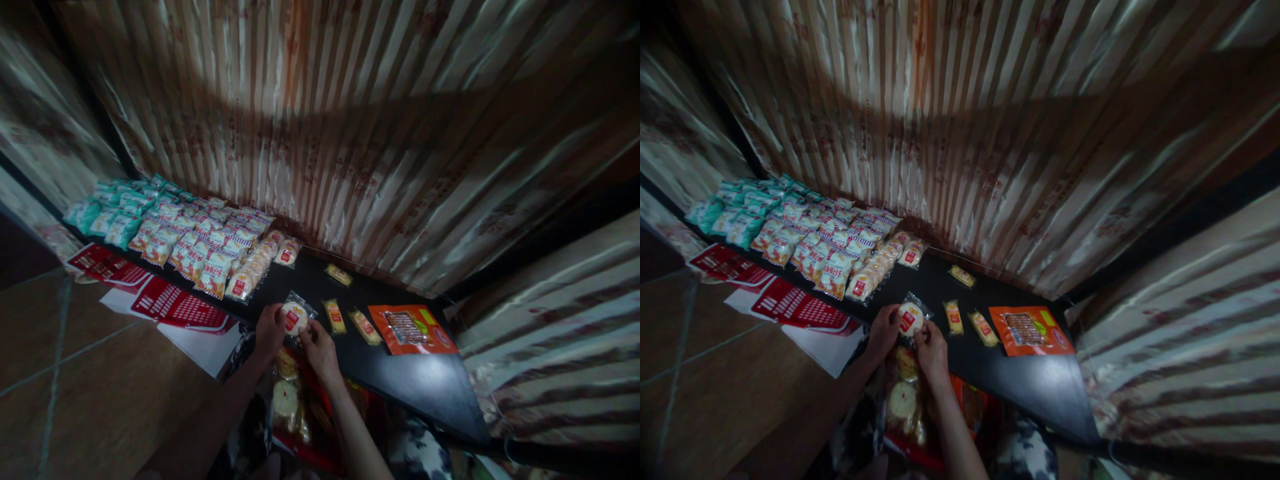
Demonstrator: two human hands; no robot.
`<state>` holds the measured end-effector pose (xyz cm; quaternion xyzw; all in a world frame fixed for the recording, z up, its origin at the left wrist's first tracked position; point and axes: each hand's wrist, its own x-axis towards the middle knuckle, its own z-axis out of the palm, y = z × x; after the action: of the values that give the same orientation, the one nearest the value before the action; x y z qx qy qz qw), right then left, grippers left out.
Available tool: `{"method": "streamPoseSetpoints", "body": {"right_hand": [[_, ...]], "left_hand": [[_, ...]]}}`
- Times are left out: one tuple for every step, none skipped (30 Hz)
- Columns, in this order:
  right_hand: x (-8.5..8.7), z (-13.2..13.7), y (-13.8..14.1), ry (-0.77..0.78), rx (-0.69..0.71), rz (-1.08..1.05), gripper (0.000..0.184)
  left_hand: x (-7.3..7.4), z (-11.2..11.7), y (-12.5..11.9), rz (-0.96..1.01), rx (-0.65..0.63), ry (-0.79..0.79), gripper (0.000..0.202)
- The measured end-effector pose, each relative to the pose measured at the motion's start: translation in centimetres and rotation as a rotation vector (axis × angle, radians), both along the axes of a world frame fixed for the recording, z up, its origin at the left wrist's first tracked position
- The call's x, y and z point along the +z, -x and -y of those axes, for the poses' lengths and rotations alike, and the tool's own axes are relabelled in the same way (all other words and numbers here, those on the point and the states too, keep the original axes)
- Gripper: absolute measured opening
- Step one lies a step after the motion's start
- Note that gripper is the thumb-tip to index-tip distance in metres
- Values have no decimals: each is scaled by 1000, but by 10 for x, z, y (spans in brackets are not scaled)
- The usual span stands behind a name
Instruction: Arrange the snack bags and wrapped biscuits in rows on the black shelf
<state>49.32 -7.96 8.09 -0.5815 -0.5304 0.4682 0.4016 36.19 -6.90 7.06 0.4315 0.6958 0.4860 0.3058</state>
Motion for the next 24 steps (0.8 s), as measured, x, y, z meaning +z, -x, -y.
{"method": "streamPoseSetpoints", "body": {"right_hand": [[-1, -2, 1, -3, -4, -14, 42], [-3, -5, 3, -5, -8, -29, 42], [-4, -7, 4, -8, -13, -43, 42], [-6, -10, 6, -12, -17, -54, 40], [-7, -12, 7, -16, -17, -60, 39], [-9, -15, 9, -22, -18, -59, 37], [-10, -18, 10, -29, -20, -49, 35], [-12, -21, 11, -36, -22, -35, 34], [-13, -24, 12, -41, -25, -22, 34], [-15, -28, 12, -43, -26, -15, 35], [-15, -31, 13, -39, -26, -14, 37], [-16, -34, 14, -30, -25, -17, 38], [-16, -37, 15, -18, -24, -23, 38], [-17, -40, 16, -7, -25, -29, 37], [-17, -43, 17, 0, -29, -33, 36], [-17, -46, 18, 3, -32, -35, 34], [-18, -49, 19, 2, -36, -34, 33], [-18, -52, 20, -4, -41, -29, 32], [-19, -55, 21, -10, -46, -21, 32], [-19, -57, 22, -18, -50, -10, 32], [-19, -60, 23, -30, -52, 2, 31], [-19, -62, 23, -47, -54, 16, 31], [-19, -64, 24, -67, -55, 31, 31], [-18, -66, 24, -84, -56, 46, 30]], "left_hand": [[-1, -2, 1, -14, 0, 7, 15], [-2, -5, 2, -40, -5, 17, 15], [-3, -7, 3, -78, -13, 28, 17], [-4, -9, 4, -120, -23, 41, 19], [-4, -12, 5, -159, -32, 55, 21], [-5, -14, 5, -191, -38, 70, 23], [-5, -17, 5, -212, -40, 86, 24], [-5, -19, 5, -224, -37, 102, 25], [-5, -22, 4, -229, -29, 118, 25], [-5, -24, 4, -231, -17, 131, 25], [-5, -26, 3, -232, -3, 140, 25], [-5, -28, 2, -231, 13, 142, 25], [-5, -30, 1, -226, 31, 137, 26], [-6, -32, 0, -220, 49, 124, 26], [-7, -33, -1, -212, 66, 105, 27], [-9, -35, -2, -203, 82, 84, 28], [-11, -37, -3, -194, 98, 62, 29], [-14, -39, -4, -186, 112, 42, 30], [-17, -41, -5, -179, 125, 27, 31], [-20, -43, -5, -174, 137, 14, 33], [-24, -45, -6, -171, 149, 2, 34], [-26, -48, -6, -168, 158, -9, 35], [-29, -50, -5, -165, 165, -20, 35], [-31, -52, -5, -162, 170, -32, 35]]}}
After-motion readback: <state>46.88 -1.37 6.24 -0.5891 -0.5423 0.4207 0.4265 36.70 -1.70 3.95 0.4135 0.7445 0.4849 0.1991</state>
